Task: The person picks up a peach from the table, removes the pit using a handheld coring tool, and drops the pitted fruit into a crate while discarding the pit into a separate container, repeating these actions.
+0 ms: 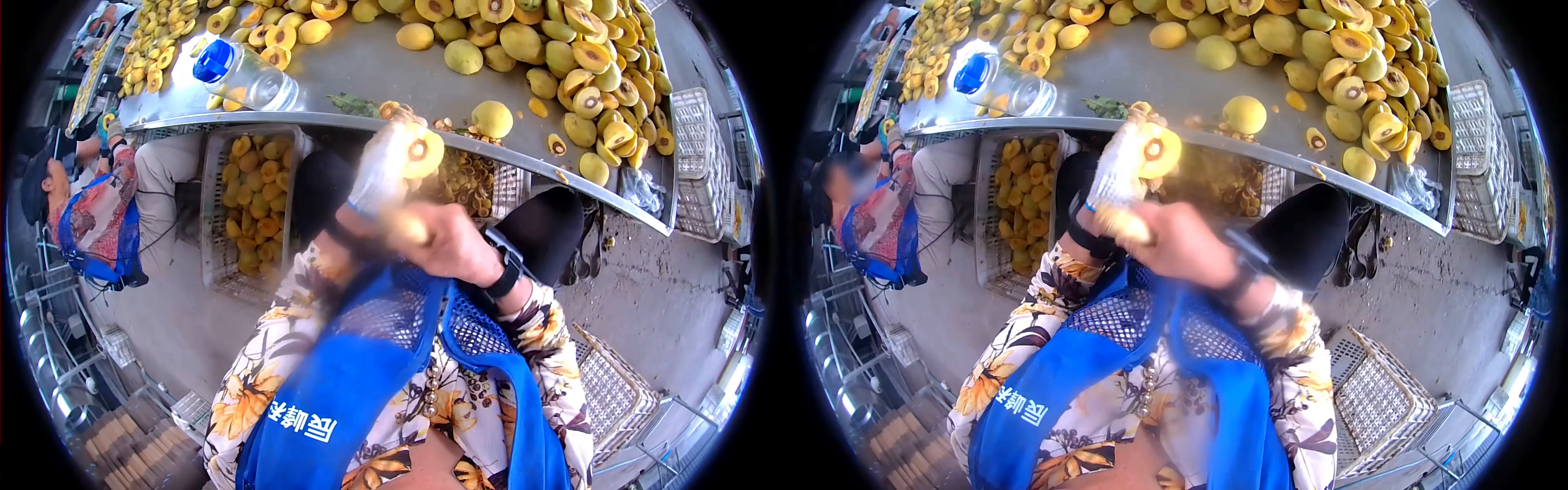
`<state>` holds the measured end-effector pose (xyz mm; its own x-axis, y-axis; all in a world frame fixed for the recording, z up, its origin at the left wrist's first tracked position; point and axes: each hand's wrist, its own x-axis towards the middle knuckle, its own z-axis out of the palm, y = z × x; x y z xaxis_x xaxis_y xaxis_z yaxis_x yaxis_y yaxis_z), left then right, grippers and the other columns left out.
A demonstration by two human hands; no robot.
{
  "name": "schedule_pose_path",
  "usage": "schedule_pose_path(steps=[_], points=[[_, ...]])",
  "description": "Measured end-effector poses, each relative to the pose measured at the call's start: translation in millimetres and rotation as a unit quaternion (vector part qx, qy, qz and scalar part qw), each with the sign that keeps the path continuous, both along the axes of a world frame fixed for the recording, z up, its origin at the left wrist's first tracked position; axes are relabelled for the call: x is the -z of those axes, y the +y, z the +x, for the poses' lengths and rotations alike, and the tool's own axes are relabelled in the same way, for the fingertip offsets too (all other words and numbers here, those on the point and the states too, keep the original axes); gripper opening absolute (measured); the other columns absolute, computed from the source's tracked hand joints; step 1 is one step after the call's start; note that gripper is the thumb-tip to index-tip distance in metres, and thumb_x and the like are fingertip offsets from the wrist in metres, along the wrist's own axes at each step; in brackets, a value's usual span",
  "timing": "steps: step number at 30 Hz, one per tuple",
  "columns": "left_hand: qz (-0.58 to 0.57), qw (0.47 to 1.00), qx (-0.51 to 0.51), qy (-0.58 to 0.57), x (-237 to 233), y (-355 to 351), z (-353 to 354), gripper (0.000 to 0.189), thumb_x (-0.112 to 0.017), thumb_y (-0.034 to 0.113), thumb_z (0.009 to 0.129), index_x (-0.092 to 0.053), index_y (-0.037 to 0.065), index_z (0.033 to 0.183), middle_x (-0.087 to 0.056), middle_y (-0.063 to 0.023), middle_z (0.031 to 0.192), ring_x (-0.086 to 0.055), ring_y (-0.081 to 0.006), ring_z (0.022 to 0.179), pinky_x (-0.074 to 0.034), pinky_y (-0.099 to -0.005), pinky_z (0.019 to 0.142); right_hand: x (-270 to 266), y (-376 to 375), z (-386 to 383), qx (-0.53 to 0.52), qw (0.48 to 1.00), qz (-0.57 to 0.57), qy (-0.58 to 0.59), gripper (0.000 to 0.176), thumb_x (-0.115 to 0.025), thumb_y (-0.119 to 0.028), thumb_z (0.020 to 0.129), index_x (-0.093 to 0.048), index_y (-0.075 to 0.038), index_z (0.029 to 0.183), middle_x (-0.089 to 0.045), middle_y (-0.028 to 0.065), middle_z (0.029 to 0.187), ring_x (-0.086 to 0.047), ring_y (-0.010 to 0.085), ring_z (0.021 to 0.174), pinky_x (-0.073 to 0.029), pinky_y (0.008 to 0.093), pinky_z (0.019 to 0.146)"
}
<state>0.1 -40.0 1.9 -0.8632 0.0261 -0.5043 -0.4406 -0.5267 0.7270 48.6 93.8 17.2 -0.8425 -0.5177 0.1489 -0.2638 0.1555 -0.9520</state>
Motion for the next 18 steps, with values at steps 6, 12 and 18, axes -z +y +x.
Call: schedule_pose_path(steps=[6, 12, 18], points=[[-0.078, 0.991, -0.053, 0.099, 11, -12, -4, 0.037, -0.046, 0.038, 0.094, -0.057, 0.005, 0.107, -0.059, -0.0022, 0.092, -0.056, -0.0095, 0.077, -0.048, -0.0243, 0.061, 12, 5, -11, 0.279, 0.943, 0.145, -0.11, 0.026, -0.064, -0.022, 0.082, -0.054, 0.0, 0.09, -0.06, 0.0203, 0.07, -0.061, 0.0325, 0.063, -0.047, 0.0373, 0.057], [-0.275, 0.936, -0.02, 0.219, 12, 3, 8, 0.027, -0.047, 0.024, 0.094, -0.056, 0.003, 0.11, -0.059, -0.0035, 0.094, -0.057, -0.0104, 0.082, -0.047, -0.022, 0.069, 23, -3, 2, 0.205, 0.965, 0.135, -0.093, 0.023, -0.061, -0.017, 0.083, -0.048, 0.001, 0.088, -0.059, 0.0249, 0.072, -0.059, 0.0419, 0.067, -0.046, 0.043, 0.057], [-0.554, 0.775, 0.037, 0.302, 3, 8, 17, 0.023, -0.05, 0.01, 0.087, -0.057, 0.006, 0.109, -0.06, -0.0084, 0.099, -0.059, -0.0182, 0.085, -0.049, -0.028, 0.074, 26, -8, 9, 0.215, 0.959, 0.175, -0.064, 0.022, -0.057, -0.015, 0.085, -0.045, 0.003, 0.087, -0.057, 0.0267, 0.068, -0.056, 0.0447, 0.065, -0.044, 0.0471, 0.056]])
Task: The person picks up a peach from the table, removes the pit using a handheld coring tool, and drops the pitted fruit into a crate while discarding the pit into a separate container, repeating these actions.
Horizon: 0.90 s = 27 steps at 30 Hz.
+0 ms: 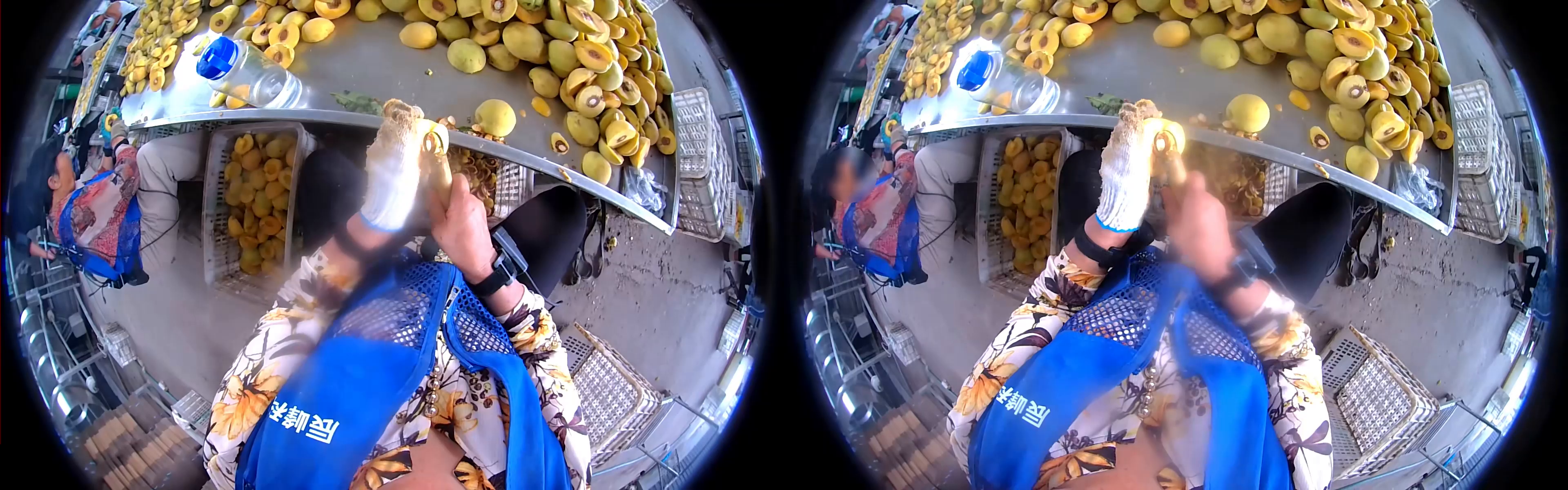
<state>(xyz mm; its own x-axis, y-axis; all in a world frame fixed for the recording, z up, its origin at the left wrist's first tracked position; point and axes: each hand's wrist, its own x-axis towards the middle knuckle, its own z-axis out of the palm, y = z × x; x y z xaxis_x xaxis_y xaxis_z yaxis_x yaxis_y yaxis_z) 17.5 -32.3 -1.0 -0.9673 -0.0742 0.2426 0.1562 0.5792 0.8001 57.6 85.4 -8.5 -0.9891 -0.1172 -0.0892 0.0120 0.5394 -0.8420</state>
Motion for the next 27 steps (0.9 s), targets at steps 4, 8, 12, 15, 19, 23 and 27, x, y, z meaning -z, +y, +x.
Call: schedule_pose_path(steps=[4, 8, 12, 15, 19, 23, 27], points=[[-0.082, 0.996, -0.006, 0.024, 23, -11, -11, 0.023, -0.049, 0.011, 0.088, -0.056, 0.003, 0.109, -0.061, -0.0085, 0.1, -0.06, -0.0199, 0.086, -0.049, -0.0299, 0.076, -4, 0, 1, -0.027, 0.999, -0.009, -0.03, 0.021, -0.056, -0.013, 0.084, -0.044, 0.004, 0.088, -0.057, 0.028, 0.068, -0.055, 0.0467, 0.068, -0.044, 0.0483, 0.058], [0.139, 0.979, 0.078, -0.125, 2, -24, -18, 0.027, -0.051, 0.01, 0.083, -0.056, 0.001, 0.109, -0.061, -0.0125, 0.103, -0.061, -0.0247, 0.092, -0.048, -0.0308, 0.08, -1, 9, 0, -0.086, 0.995, -0.023, -0.042, 0.021, -0.055, -0.011, 0.081, -0.045, 0.005, 0.091, -0.057, 0.0295, 0.072, -0.056, 0.0474, 0.073, -0.045, 0.0476, 0.061], [0.119, 0.966, 0.23, -0.017, 16, -46, -24, 0.032, -0.052, 0.011, 0.085, -0.054, 0.002, 0.115, -0.06, -0.0115, 0.111, -0.058, -0.0202, 0.097, -0.046, -0.03, 0.084, -1, 6, 0, -0.079, 0.993, -0.042, -0.078, 0.023, -0.054, -0.009, 0.08, -0.048, 0.006, 0.097, -0.058, 0.0284, 0.076, -0.059, 0.0433, 0.076, -0.047, 0.0427, 0.065], [0.416, 0.881, 0.176, -0.141, 5, -29, -11, 0.031, -0.051, 0.017, 0.091, -0.051, -0.001, 0.117, -0.058, -0.0076, 0.111, -0.054, -0.0113, 0.097, -0.044, -0.0253, 0.083, -3, 1, 2, -0.036, 0.991, -0.083, -0.097, 0.025, -0.054, -0.009, 0.081, -0.049, 0.006, 0.1, -0.061, 0.0227, 0.076, -0.062, 0.035, 0.073, -0.048, 0.0385, 0.067], [0.508, 0.842, 0.089, -0.158, 22, -21, -5, 0.028, -0.052, 0.021, 0.092, -0.053, 0.0, 0.112, -0.059, -0.0049, 0.094, -0.056, -0.0109, 0.082, -0.047, -0.0234, 0.071, 23, -10, 11, -0.048, 0.989, -0.125, -0.068, 0.023, -0.053, -0.009, 0.082, -0.049, 0.004, 0.101, -0.06, 0.0111, 0.07, -0.059, 0.0205, 0.062, -0.048, 0.0323, 0.06], [0.642, 0.71, 0.107, -0.269, 15, -28, -10, 0.024, -0.052, 0.022, 0.092, -0.056, 0.001, 0.104, -0.06, -0.0042, 0.088, -0.057, -0.0108, 0.075, -0.047, -0.0235, 0.064, -10, -11, 6, -0.022, 0.897, -0.273, -0.346, 0.017, -0.05, -0.007, 0.083, -0.046, -0.001, 0.099, -0.05, 0.0024, 0.061, -0.048, 0.0097, 0.044, -0.042, 0.0245, 0.042], [0.446, 0.868, 0.051, -0.214, 7, -20, -9, 0.025, -0.052, 0.022, 0.091, -0.057, 0.0, 0.103, -0.06, -0.0048, 0.088, -0.057, -0.0127, 0.074, -0.047, -0.0241, 0.064, -15, -14, 7, -0.008, 0.88, -0.316, -0.354, 0.014, -0.048, -0.005, 0.083, -0.044, -0.004, 0.097, -0.045, -0.0011, 0.058, -0.04, 0.0053, 0.039, -0.035, 0.0209, 0.035]])
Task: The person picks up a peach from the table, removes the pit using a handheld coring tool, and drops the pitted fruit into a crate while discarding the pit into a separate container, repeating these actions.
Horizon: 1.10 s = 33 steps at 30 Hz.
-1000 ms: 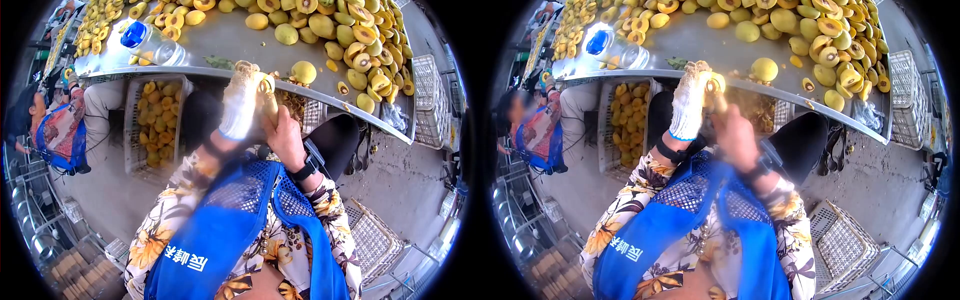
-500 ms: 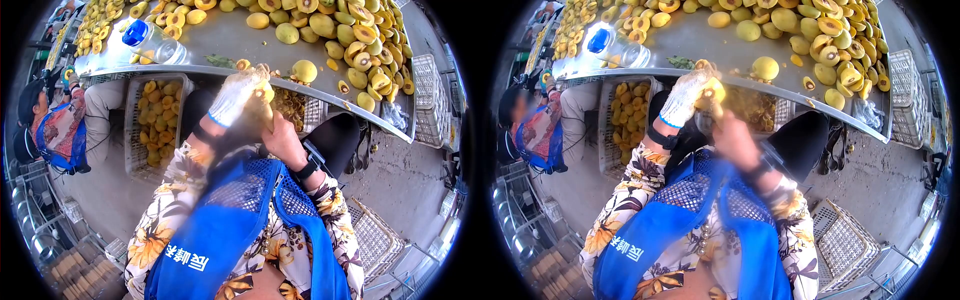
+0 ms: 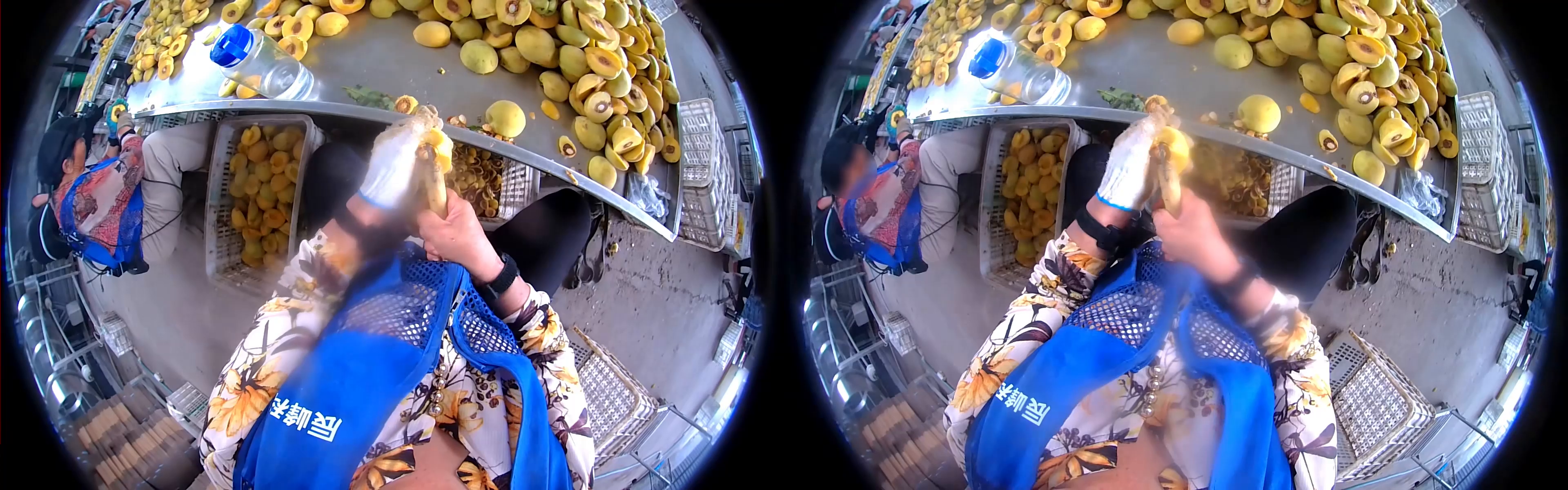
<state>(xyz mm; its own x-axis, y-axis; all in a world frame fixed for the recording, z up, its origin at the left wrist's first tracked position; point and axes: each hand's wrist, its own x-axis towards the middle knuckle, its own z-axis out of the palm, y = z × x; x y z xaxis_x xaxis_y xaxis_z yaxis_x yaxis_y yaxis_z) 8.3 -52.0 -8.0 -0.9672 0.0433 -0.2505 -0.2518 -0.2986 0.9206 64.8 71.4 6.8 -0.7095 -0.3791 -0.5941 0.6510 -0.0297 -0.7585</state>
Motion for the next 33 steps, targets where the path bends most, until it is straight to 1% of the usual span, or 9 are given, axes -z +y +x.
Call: schedule_pose_path(steps=[10, 13, 15, 19, 22, 24, 27, 30, 33], points=[[0.091, 0.996, 0.015, -0.013, 1, 3, -1, 0.019, -0.056, 0.019, 0.088, -0.06, 0.002, 0.096, -0.06, -0.0009, 0.08, -0.054, -0.0067, 0.066, -0.044, -0.0193, 0.058, 9, 4, -1, -0.009, 0.999, -0.026, -0.027, 0.012, -0.049, -0.003, 0.083, -0.044, -0.006, 0.093, -0.045, 0.0002, 0.058, -0.04, 0.0063, 0.04, -0.035, 0.0212, 0.036], [-0.05, 0.995, 0.024, -0.084, -22, 11, -7, 0.022, -0.055, 0.021, 0.089, -0.059, 0.002, 0.098, -0.061, -0.0034, 0.085, -0.057, -0.0114, 0.068, -0.046, -0.0213, 0.06, 13, 8, 0, -0.019, 0.996, -0.069, -0.048, 0.012, -0.049, -0.002, 0.084, -0.043, -0.006, 0.093, -0.044, 0.0006, 0.058, -0.04, 0.0067, 0.041, -0.034, 0.0209, 0.037], [-0.126, 0.99, 0.034, 0.059, 6, 5, -7, 0.024, -0.054, 0.023, 0.09, -0.058, 0.001, 0.1, -0.062, -0.0054, 0.088, -0.059, -0.0139, 0.071, -0.047, -0.0227, 0.061, 17, 10, -2, -0.024, 0.995, -0.091, -0.041, 0.012, -0.049, -0.002, 0.084, -0.043, -0.007, 0.093, -0.044, 0.0007, 0.058, -0.04, 0.0068, 0.041, -0.033, 0.0207, 0.037], [0.216, 0.974, 0.021, -0.066, 39, 1, -5, 0.025, -0.053, 0.021, 0.09, -0.057, 0.002, 0.105, -0.062, -0.0078, 0.093, -0.061, -0.0172, 0.08, -0.05, -0.0262, 0.066, 24, 11, 1, -0.015, 0.988, -0.148, -0.035, 0.013, -0.049, 0.0, 0.084, -0.044, -0.007, 0.094, -0.041, -0.0007, 0.057, -0.035, 0.0057, 0.041, -0.03, 0.0199, 0.037], [0.14, 0.989, 0.02, -0.046, 12, 7, -3, 0.025, -0.052, 0.018, 0.09, -0.056, 0.001, 0.108, -0.062, -0.0091, 0.095, -0.06, -0.0178, 0.083, -0.05, -0.0257, 0.069, 25, 16, 0, -0.019, 0.96, -0.262, -0.095, 0.013, -0.049, 0.001, 0.083, -0.047, -0.006, 0.094, -0.038, -0.0025, 0.057, -0.031, 0.0042, 0.041, -0.027, 0.0191, 0.037], [-0.056, 0.995, 0.067, 0.044, 10, 2, -4, 0.026, -0.051, 0.018, 0.09, -0.056, 0.002, 0.11, -0.061, -0.009, 0.095, -0.06, -0.0179, 0.083, -0.05, -0.0258, 0.07, 27, 20, -1, -0.03, 0.935, -0.329, -0.131, 0.013, -0.049, 0.002, 0.083, -0.049, -0.006, 0.094, -0.036, -0.0035, 0.057, -0.029, 0.0033, 0.042, -0.025, 0.0187, 0.037], [0.059, 0.998, -0.003, -0.014, -10, 9, -1, 0.025, -0.052, 0.027, 0.09, -0.055, 0.004, 0.097, -0.059, -0.0069, 0.081, -0.056, -0.017, 0.068, -0.046, -0.0268, 0.057, 33, 22, -5, -0.049, 0.905, -0.397, -0.146, 0.011, -0.051, 0.001, 0.083, -0.053, -0.004, 0.093, -0.04, -0.0032, 0.059, -0.034, 0.0035, 0.046, -0.028, 0.0185, 0.041], [0.218, 0.948, -0.147, -0.181, 0, -13, -8, 0.035, -0.05, 0.044, 0.089, -0.054, 0.009, 0.088, -0.058, -0.0048, 0.069, -0.056, -0.0184, 0.061, -0.048, -0.0299, 0.052, 28, 14, 2, -0.099, 0.971, -0.2, 0.088, 0.009, -0.054, -0.004, 0.083, -0.056, -0.004, 0.093, -0.046, -0.0034, 0.061, -0.041, 0.004, 0.05, -0.033, 0.0171, 0.047], [0.024, 0.982, -0.18, -0.058, 23, -114, -5, 0.028, -0.056, 0.039, 0.088, -0.058, 0.011, 0.088, -0.062, -0.0064, 0.069, -0.061, -0.0181, 0.054, -0.049, -0.024, 0.048, 43, 23, 2, -0.165, 0.949, 0.068, 0.258, 0.021, -0.063, -0.016, 0.079, -0.058, 0.001, 0.089, -0.059, 0.0135, 0.07, -0.058, 0.0217, 0.062, -0.045, 0.0295, 0.059]])
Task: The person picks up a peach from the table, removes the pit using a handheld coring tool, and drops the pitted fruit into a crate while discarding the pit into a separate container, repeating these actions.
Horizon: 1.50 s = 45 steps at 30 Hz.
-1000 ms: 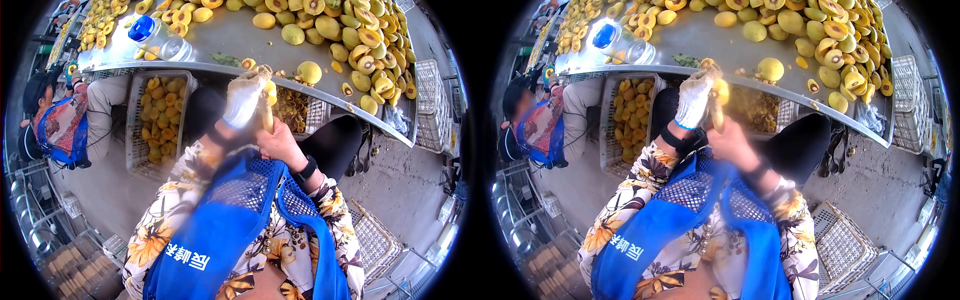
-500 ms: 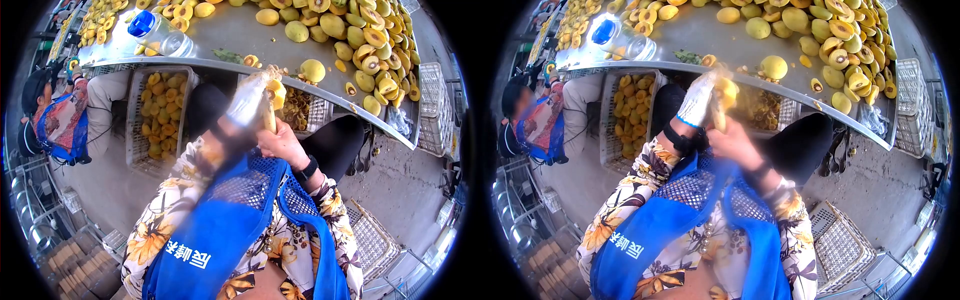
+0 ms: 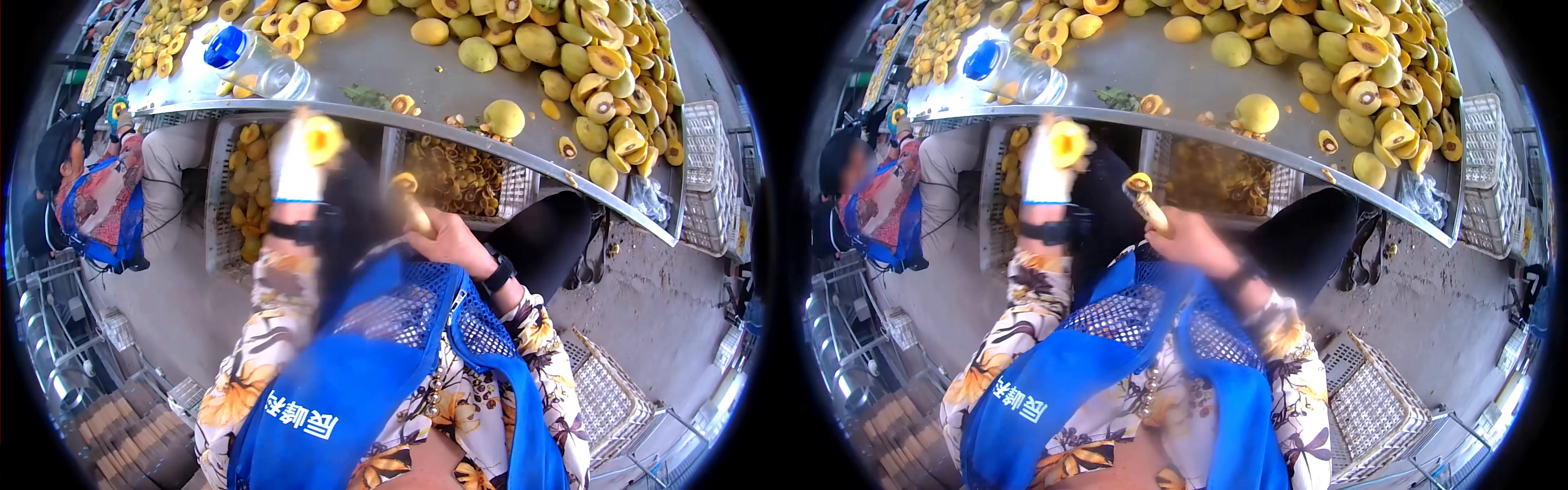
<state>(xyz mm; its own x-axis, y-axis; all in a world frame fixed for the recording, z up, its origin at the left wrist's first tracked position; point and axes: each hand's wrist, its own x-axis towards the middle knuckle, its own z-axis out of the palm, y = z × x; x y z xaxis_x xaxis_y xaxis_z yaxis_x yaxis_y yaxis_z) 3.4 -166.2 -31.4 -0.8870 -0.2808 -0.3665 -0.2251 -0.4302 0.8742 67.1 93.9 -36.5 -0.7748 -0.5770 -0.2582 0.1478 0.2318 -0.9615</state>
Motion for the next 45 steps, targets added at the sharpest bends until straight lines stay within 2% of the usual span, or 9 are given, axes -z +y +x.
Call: schedule_pose_path(steps=[2, 3, 9, 11, 16, 19, 25, 29, 45], points=[[-0.36, 0.925, -0.001, -0.121, 31, -83, -5, 0.028, -0.061, 0.036, 0.083, -0.068, 0.01, 0.089, -0.067, -0.0062, 0.074, -0.063, -0.0185, 0.06, -0.051, -0.0251, 0.057, 3, 3, -2, -0.019, 0.985, 0.163, 0.05, 0.03, -0.066, -0.021, 0.075, -0.056, 0.005, 0.086, -0.059, 0.0273, 0.078, -0.061, 0.0384, 0.075, -0.047, 0.0401, 0.068], [-0.748, 0.652, 0.04, -0.115, -16, -63, 0, 0.022, -0.064, 0.03, 0.079, -0.068, 0.013, 0.091, -0.067, -0.0031, 0.081, -0.064, -0.0208, 0.071, -0.052, -0.0276, 0.062, 4, 5, -4, 0.003, 0.984, 0.171, 0.044, 0.03, -0.065, -0.021, 0.075, -0.056, 0.005, 0.085, -0.059, 0.027, 0.077, -0.061, 0.039, 0.075, -0.047, 0.0403, 0.067], [-0.762, 0.496, 0.161, 0.384, -36, 62, -72, 0.015, -0.064, 0.018, 0.074, -0.064, 0.014, 0.088, -0.062, -0.0046, 0.099, -0.062, -0.0255, 0.086, -0.052, -0.0377, 0.069, 22, 20, -2, 0.077, 0.983, 0.153, 0.073, 0.028, -0.065, -0.021, 0.076, -0.054, 0.005, 0.081, -0.058, 0.0253, 0.069, -0.06, 0.0383, 0.069, -0.048, 0.0403, 0.063], [-0.695, 0.611, 0.279, 0.258, -30, 145, -95, 0.036, -0.059, 0.04, 0.08, -0.061, 0.015, 0.106, -0.061, -0.0096, 0.104, -0.06, -0.0287, 0.093, -0.05, -0.0419, 0.076, 20, 26, 4, 0.094, 0.984, 0.14, 0.06, 0.028, -0.064, -0.021, 0.076, -0.054, 0.004, 0.08, -0.058, 0.0243, 0.069, -0.06, 0.0374, 0.066, -0.047, 0.0403, 0.061], [-0.698, 0.449, 0.513, 0.219, 10, 233, -127, 0.041, -0.056, 0.035, 0.079, -0.057, 0.01, 0.112, -0.061, -0.0172, 0.103, -0.06, -0.0333, 0.091, -0.049, -0.0432, 0.076, -10, 46, 17, 0.125, 0.973, 0.191, 0.031, 0.027, -0.064, -0.021, 0.076, -0.055, 0.003, 0.083, -0.059, 0.0242, 0.072, -0.06, 0.0374, 0.068, -0.048, 0.0393, 0.062], [-0.64, 0.512, 0.55, 0.164, -23, 221, -130, 0.041, -0.057, 0.031, 0.079, -0.057, 0.011, 0.115, -0.063, -0.0154, 0.098, -0.064, -0.0296, 0.079, -0.051, -0.039, 0.069, -11, 61, 29, 0.187, 0.968, 0.165, 0.034, 0.022, -0.065, -0.018, 0.078, -0.058, 0.001, 0.088, -0.061, 0.0172, 0.071, -0.061, 0.0251, 0.065, -0.048, 0.034, 0.061], [0.129, 0.967, 0.22, 0.029, -56, 141, -60, 0.038, -0.045, 0.035, 0.093, -0.048, 0.005, 0.117, -0.059, -0.0133, 0.1, -0.063, -0.0239, 0.078, -0.052, -0.0277, 0.063, -32, 51, 9, 0.255, 0.949, 0.173, 0.066, 0.022, -0.064, -0.013, 0.08, -0.058, 0.0, 0.096, -0.062, 0.0132, 0.075, -0.061, 0.0189, 0.067, -0.048, 0.0305, 0.065], [-0.228, 0.906, 0.2, 0.295, -32, 121, -8, 0.037, -0.049, 0.029, 0.091, -0.047, 0.003, 0.117, -0.059, -0.0145, 0.103, -0.059, -0.0241, 0.093, -0.049, -0.0317, 0.068, -34, 23, -11, 0.195, 0.957, 0.18, 0.117, 0.026, -0.06, -0.014, 0.08, -0.054, 0.001, 0.101, -0.06, 0.024, 0.079, -0.06, 0.0402, 0.075, -0.048, 0.0388, 0.065], [0.013, 0.979, 0.115, 0.167, -13, 129, 9, 0.026, -0.048, 0.019, 0.091, -0.056, 0.0, 0.108, -0.059, -0.0075, 0.102, -0.057, -0.0138, 0.093, -0.047, -0.0266, 0.079, -37, -4, -4, 0.168, 0.96, 0.19, 0.118, 0.022, -0.055, -0.013, 0.082, -0.045, 0.003, 0.094, -0.056, 0.0306, 0.071, -0.055, 0.0476, 0.072, -0.044, 0.0497, 0.062]])
